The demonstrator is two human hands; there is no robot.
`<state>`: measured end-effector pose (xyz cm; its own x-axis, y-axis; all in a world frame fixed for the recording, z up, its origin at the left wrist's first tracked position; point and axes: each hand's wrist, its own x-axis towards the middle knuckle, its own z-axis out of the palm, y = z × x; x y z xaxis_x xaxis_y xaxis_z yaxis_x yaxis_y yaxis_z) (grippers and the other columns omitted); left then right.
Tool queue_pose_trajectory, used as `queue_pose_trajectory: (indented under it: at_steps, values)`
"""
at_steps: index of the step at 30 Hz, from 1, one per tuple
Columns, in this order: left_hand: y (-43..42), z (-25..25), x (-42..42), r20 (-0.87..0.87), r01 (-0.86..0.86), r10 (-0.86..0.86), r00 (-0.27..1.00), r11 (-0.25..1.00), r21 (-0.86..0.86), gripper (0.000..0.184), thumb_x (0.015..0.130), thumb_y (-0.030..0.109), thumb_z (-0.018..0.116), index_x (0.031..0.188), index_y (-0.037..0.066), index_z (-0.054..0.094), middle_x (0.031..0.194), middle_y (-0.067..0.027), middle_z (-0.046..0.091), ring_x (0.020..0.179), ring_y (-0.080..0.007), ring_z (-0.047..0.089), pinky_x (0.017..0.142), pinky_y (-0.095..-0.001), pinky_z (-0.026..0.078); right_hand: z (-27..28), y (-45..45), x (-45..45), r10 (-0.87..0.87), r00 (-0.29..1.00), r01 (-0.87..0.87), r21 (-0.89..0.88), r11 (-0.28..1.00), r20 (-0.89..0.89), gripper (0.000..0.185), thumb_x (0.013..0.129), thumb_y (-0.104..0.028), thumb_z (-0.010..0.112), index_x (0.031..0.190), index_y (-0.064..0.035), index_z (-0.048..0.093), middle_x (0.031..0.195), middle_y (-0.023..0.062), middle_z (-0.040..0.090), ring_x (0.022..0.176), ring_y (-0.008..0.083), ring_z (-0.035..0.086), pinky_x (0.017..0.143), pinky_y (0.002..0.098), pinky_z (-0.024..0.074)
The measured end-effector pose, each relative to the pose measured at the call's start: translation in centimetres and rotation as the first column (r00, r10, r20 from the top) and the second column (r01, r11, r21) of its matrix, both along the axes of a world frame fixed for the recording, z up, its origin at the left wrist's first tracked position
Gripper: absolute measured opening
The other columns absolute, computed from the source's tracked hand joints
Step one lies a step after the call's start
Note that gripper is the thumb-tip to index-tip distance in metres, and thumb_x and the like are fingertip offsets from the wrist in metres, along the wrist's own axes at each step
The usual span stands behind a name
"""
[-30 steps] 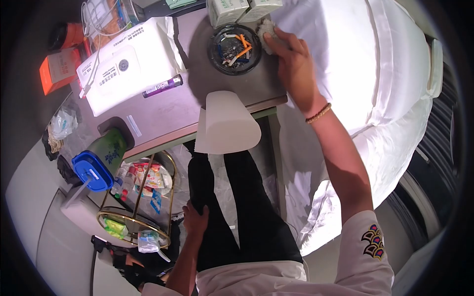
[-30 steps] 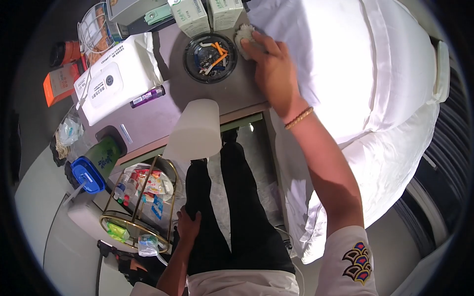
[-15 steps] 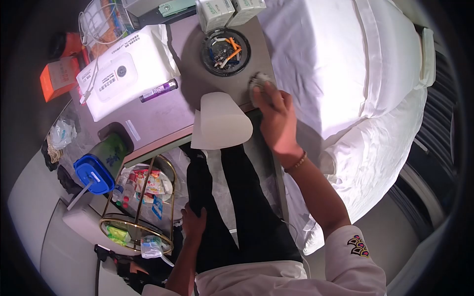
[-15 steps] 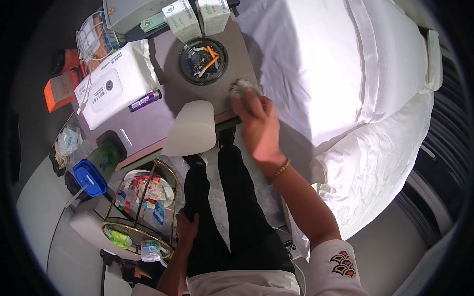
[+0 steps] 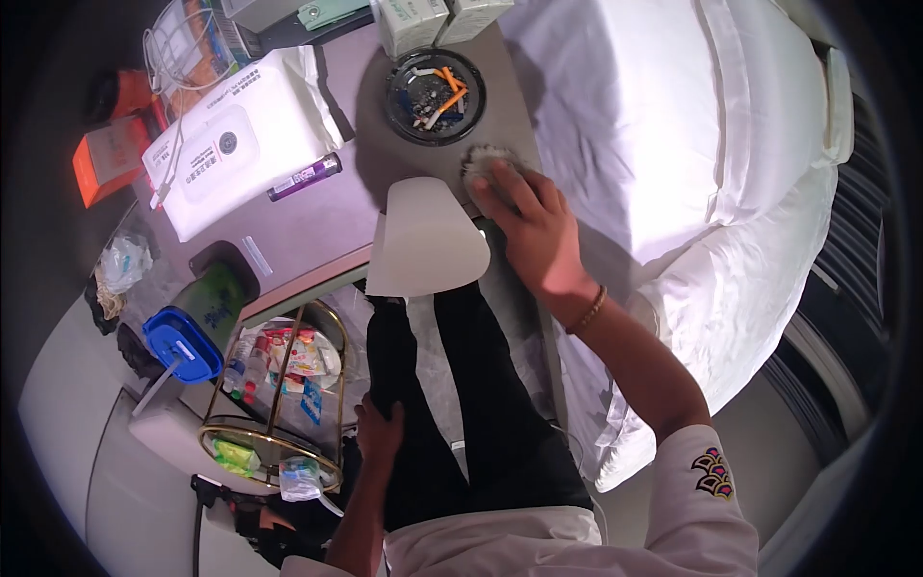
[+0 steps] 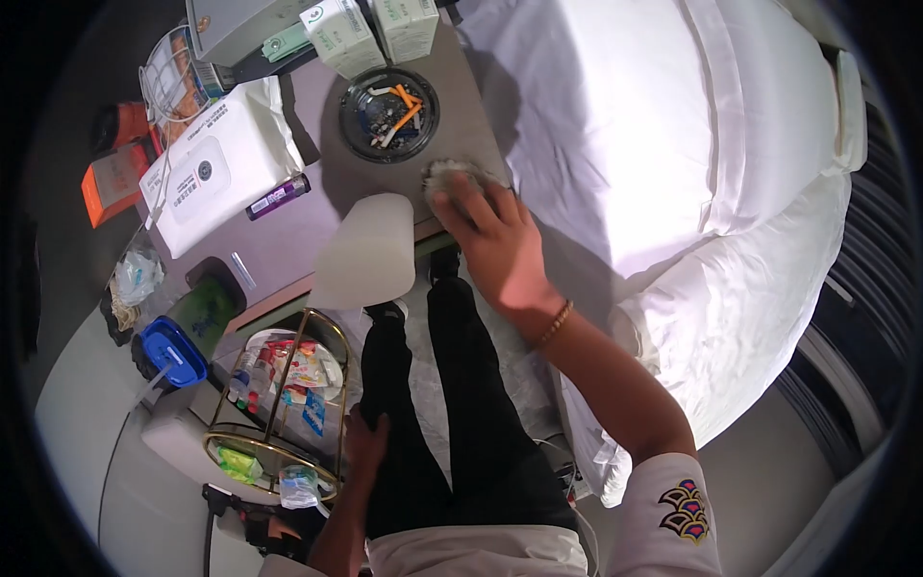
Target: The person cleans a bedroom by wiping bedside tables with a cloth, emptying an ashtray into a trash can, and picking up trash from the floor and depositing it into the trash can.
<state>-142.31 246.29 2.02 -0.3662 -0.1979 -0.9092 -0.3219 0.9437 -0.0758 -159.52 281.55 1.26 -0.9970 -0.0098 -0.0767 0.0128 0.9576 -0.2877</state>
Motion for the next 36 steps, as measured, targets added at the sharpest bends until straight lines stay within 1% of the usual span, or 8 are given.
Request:
queue_pose_trajectory:
  at_steps: [10,17,23,25,28,33,35,36]
  values:
    - [0.4,0.0,0.6,-0.05,0.02,-0.019,0.999,1.0,0.005,0.067,0.079,0.044,0.062,0.128,0.006,0.037,0.111,-0.0227,0.05,0.099,-0.0432,0.056,0.078,-0.0535,0.05,-1.4,3.0,-5.0,-0.145,0.977,0.148,0.009,0.989,-0.158,0.05,0.071,0.005,0.054,0.113,-0.0174,0.066,0.12,0.0056,0.057,0.098,0.0292,0.054,0.085,0.0354,0.0484]
    - [1.0,0.1,0.3,-0.042,0.018,-0.018,0.999,1.0,-0.013,0.068,0.08,0.044,0.062,0.13,0.006,0.037,0.111,-0.0225,0.05,0.098,-0.0425,0.057,0.078,-0.0524,0.05,-3.2,5.3,-10.1,-0.083,0.96,0.078,-0.032,0.996,-0.266,0.048,0.072,0.007,0.052,0.112,-0.0161,0.067,0.117,0.0069,0.059,0.096,0.0306,0.055,0.085,0.0365,0.0486]
    - [1.2,0.3,0.2,-0.03,-0.018,0.018,0.999,1.0,-0.025,0.067,0.079,0.043,0.063,0.129,0.006,0.038,0.113,-0.0222,0.05,0.1,-0.0429,0.056,0.081,-0.0529,0.048,-3.8,5.0,-9.4,-0.228,0.923,0.16,-0.232,0.96,-0.308,0.041,0.074,0.009,0.05,0.104,-0.0118,0.07,0.116,0.0122,0.061,0.099,0.0333,0.059,0.087,0.0363,0.0485]
    - [1.3,0.3,0.1,-0.03,-0.038,0.037,0.999,0.999,-0.037,0.065,0.079,0.043,0.063,0.128,0.007,0.04,0.114,-0.022,0.05,0.101,-0.0434,0.055,0.083,-0.0536,0.046,-3.6,4.5,-7.1,-0.348,0.911,0.217,-0.459,0.861,-0.221,0.05,0.073,0.015,0.044,0.108,-0.0102,0.069,0.119,0.0135,0.061,0.106,0.0322,0.06,0.091,0.0341,0.0478]
    - [1.1,0.1,0.4,-0.028,0.011,-0.012,1.0,1.0,-0.027,0.068,0.079,0.044,0.062,0.13,0.005,0.037,0.112,-0.0224,0.049,0.1,-0.0427,0.056,0.079,-0.053,0.049,-2.8,3.6,-4.1,-0.41,0.901,0.302,-0.477,0.826,-0.139,0.049,0.072,0.016,0.043,0.106,-0.0079,0.069,0.12,0.0157,0.06,0.106,0.0311,0.061,0.091,0.0319,0.0477]
    - [0.5,-0.2,0.7,-0.054,0.009,-0.009,0.998,1.0,0.001,0.067,0.079,0.043,0.062,0.128,0.005,0.037,0.111,-0.0231,0.05,0.098,-0.0434,0.056,0.078,-0.0539,0.049,-1.3,1.9,0.1,-0.434,0.9,0.39,-0.35,0.852,-0.053,0.051,0.07,0.017,0.045,0.107,-0.0076,0.069,0.12,0.0145,0.06,0.106,0.032,0.059,0.093,0.0342,0.046]
    - [0.4,-0.2,0.5,-0.056,0.023,-0.023,0.998,1.0,0.002,0.066,0.079,0.043,0.062,0.128,0.005,0.037,0.111,-0.0231,0.05,0.098,-0.0434,0.056,0.078,-0.0538,0.049,-1.2,0.5,1.0,-0.42,0.9,0.399,-0.168,0.902,-0.118,0.052,0.066,0.012,0.054,0.11,-0.0124,0.068,0.121,0.0082,0.058,0.096,0.031,0.053,0.085,0.0368,0.0478]
    - [0.4,-0.1,0.5,-0.055,0.035,-0.035,0.998,0.999,0.003,0.066,0.079,0.043,0.062,0.128,0.005,0.038,0.111,-0.0232,0.05,0.098,-0.0434,0.056,0.079,-0.0537,0.049,-1.4,-0.5,1.2,-0.42,0.9,0.399,-0.168,0.902,-0.117,0.052,0.066,0.012,0.054,0.11,-0.0124,0.068,0.121,0.0082,0.058,0.096,0.031,0.053,0.085,0.0368,0.0478]
